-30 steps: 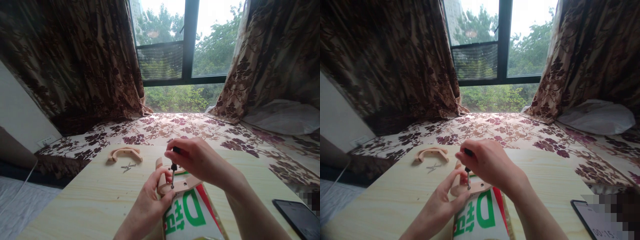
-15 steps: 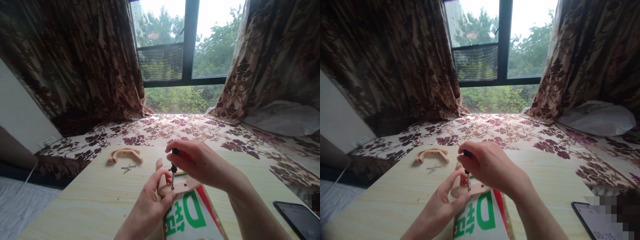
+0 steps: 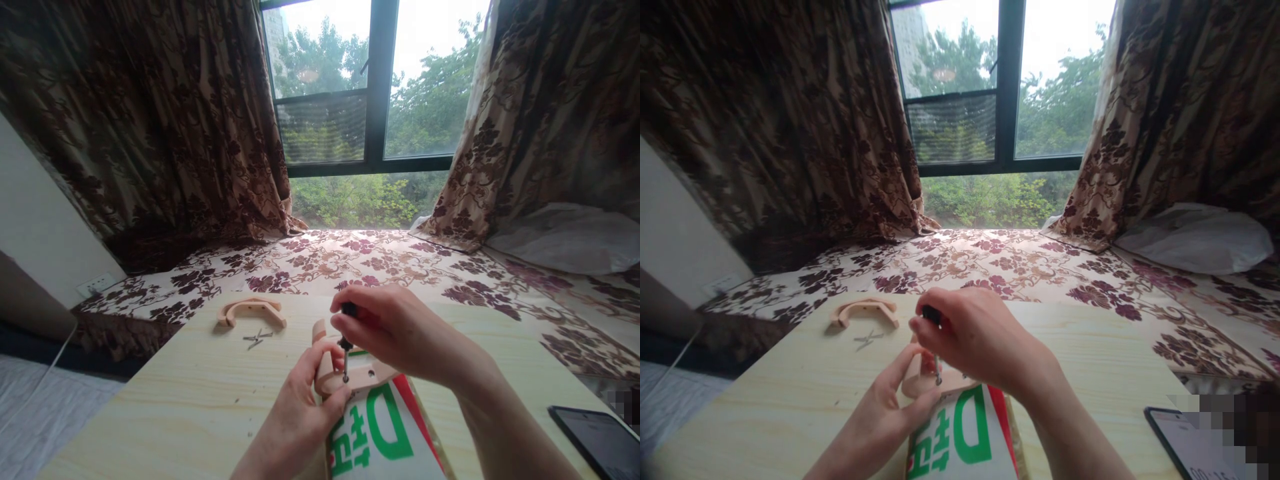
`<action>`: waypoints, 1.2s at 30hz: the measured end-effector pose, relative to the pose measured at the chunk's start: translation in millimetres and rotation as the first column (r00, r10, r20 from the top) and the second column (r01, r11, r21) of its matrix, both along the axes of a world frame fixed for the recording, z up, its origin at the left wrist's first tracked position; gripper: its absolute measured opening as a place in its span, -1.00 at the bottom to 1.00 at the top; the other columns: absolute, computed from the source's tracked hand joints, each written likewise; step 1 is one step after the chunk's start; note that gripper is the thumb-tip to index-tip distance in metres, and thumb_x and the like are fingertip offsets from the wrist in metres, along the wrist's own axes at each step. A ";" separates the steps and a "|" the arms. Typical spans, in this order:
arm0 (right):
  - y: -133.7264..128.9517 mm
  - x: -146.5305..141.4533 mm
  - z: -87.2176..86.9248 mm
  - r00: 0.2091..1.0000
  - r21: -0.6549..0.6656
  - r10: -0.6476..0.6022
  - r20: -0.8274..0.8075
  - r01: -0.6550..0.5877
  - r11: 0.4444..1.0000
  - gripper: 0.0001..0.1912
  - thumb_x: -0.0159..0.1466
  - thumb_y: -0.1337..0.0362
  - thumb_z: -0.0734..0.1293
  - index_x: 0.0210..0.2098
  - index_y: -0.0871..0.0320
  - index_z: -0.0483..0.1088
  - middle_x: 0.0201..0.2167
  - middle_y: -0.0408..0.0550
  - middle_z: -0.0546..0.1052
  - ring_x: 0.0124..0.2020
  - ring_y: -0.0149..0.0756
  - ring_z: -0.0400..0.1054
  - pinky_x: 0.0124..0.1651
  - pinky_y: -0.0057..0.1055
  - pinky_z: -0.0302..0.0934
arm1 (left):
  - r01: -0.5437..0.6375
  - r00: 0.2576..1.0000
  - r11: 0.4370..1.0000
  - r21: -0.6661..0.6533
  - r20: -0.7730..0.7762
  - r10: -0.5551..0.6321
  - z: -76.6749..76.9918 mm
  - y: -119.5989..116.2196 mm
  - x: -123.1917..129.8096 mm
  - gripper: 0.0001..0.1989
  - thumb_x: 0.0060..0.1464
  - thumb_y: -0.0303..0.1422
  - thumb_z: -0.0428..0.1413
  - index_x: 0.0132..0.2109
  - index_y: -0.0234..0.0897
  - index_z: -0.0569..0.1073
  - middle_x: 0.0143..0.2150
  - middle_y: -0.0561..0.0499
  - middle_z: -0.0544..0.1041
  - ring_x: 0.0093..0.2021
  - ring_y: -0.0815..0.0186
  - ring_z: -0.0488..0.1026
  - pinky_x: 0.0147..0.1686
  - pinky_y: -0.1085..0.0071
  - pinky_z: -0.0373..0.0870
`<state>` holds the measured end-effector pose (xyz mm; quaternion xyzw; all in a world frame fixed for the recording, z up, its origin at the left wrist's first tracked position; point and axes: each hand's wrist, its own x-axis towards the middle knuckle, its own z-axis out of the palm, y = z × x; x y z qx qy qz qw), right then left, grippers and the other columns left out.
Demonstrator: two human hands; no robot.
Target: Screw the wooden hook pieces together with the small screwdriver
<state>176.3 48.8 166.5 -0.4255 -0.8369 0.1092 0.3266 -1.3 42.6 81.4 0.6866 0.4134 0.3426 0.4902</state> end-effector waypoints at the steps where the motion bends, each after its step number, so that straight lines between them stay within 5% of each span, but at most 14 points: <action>1: -1.4 0.5 1.0 0.999 -0.015 0.032 -0.001 -0.032 0.999 -0.86 0.30 0.27 0.23 -0.28 0.15 0.40 -0.56 -0.20 0.40 -0.54 -0.47 0.16 -0.45 -0.48 0.01 | 0.001 1.000 1.000 -0.002 -0.002 -0.001 -0.6 0.0 -0.3 -0.81 0.09 -0.40 0.07 -0.11 -0.15 0.32 -0.25 0.12 0.37 -0.26 0.36 0.31 -0.26 0.49 0.30; 11: 6.3 2.9 -6.5 0.998 -0.006 -0.061 -0.027 0.061 0.998 -0.79 0.32 0.20 0.21 -0.34 0.16 0.39 -0.54 -0.15 0.44 -0.52 -0.42 0.21 -0.45 -0.45 0.02 | 0.000 1.000 1.000 0.017 0.001 0.000 3.7 -0.6 0.8 -0.83 0.07 -0.45 0.08 -0.16 -0.17 0.32 -0.24 0.14 0.35 -0.27 0.40 0.31 -0.26 0.53 0.27; 17: 3.5 -0.6 -3.2 1.000 0.041 0.016 -0.008 -0.015 0.999 -0.89 0.31 0.34 0.20 -0.29 0.16 0.36 -0.46 -0.14 0.47 -0.47 -0.43 0.25 -0.39 -0.47 0.05 | 0.009 1.000 0.999 0.034 0.001 -0.009 0.1 -0.5 -0.1 -0.81 0.08 -0.45 0.06 -0.14 -0.16 0.32 -0.18 0.10 0.38 -0.20 0.36 0.33 -0.21 0.52 0.27; 23: 6.7 -0.3 -5.7 0.996 0.022 -0.089 0.007 0.089 0.996 -0.83 0.30 0.21 0.24 -0.38 0.16 0.34 -0.55 -0.17 0.40 -0.53 -0.44 0.15 -0.45 -0.47 0.00 | -0.009 1.000 1.000 0.013 0.008 0.009 -1.4 -0.1 -0.2 -0.80 0.06 -0.43 0.08 -0.14 -0.15 0.34 -0.22 0.13 0.38 -0.24 0.37 0.33 -0.24 0.52 0.30; 30: -0.2 -3.2 -1.5 0.998 -0.027 0.049 -0.024 -0.050 0.998 -0.90 0.30 0.30 0.21 -0.26 0.13 0.36 -0.52 -0.20 0.43 -0.53 -0.46 0.20 -0.44 -0.48 0.04 | -0.017 0.999 1.000 -0.015 -0.030 0.017 -2.7 2.0 0.0 -0.76 0.05 -0.36 0.09 -0.09 -0.17 0.32 -0.23 0.07 0.40 -0.23 0.30 0.36 -0.24 0.45 0.33; 36: 5.4 -2.7 -5.4 0.999 -0.043 -0.038 -0.022 0.037 0.998 -0.88 0.31 0.27 0.19 -0.31 0.14 0.32 -0.49 -0.15 0.43 -0.49 -0.42 0.21 -0.43 -0.47 0.04 | -0.071 0.997 0.993 0.092 0.006 0.070 -1.1 1.8 1.5 -0.81 -0.03 -0.33 0.14 -0.22 -0.17 0.33 -0.26 0.07 0.37 -0.27 0.31 0.34 -0.17 0.42 0.31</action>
